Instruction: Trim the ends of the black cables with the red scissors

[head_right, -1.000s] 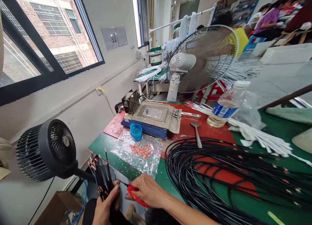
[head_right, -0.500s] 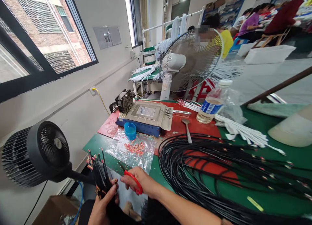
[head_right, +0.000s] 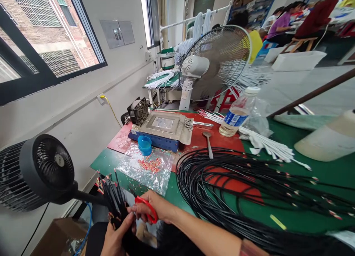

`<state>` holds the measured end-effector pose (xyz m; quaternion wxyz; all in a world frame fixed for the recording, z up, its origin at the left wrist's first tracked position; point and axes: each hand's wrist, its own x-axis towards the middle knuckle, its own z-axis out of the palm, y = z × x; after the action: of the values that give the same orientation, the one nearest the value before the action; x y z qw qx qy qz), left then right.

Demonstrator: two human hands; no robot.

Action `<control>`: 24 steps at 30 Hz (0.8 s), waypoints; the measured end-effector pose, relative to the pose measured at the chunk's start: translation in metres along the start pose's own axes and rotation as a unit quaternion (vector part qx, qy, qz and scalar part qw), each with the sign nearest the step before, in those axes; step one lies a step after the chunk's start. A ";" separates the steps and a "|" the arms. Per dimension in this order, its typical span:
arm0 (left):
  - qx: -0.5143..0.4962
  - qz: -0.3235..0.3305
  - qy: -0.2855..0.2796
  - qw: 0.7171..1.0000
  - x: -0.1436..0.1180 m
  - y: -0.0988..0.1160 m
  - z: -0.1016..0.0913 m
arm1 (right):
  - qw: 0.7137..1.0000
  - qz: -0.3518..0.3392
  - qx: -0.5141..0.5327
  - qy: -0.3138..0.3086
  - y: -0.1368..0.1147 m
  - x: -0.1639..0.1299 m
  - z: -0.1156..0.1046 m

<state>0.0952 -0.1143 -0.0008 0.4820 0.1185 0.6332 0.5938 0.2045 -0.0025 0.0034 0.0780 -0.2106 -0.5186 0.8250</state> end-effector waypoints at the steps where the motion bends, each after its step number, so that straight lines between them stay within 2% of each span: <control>1: 0.002 0.001 0.004 1.000 0.000 -0.001 0.000 | 1.000 -0.004 -0.006 -0.001 0.001 0.000 0.000; 5: -0.017 0.005 0.004 1.000 -0.002 -0.003 0.001 | 1.000 0.016 0.021 -0.015 0.002 -0.001 0.001; 11: -0.057 0.007 -0.062 0.996 -0.005 -0.005 -0.001 | 0.982 0.112 0.137 -0.067 0.006 0.000 -0.004; 17: -0.080 -0.003 -0.115 0.990 -0.003 -0.010 -0.007 | 0.980 0.101 0.141 -0.100 0.012 0.000 -0.006; 24: -0.082 -0.010 -0.169 0.982 -0.002 -0.014 -0.010 | 0.977 0.102 0.151 -0.113 0.007 -0.002 -0.006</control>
<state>0.0940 -0.1258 -0.0138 0.5959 0.1712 0.4933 0.6101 0.2094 -0.0015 -0.0041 -0.0345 -0.1533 -0.3692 0.9160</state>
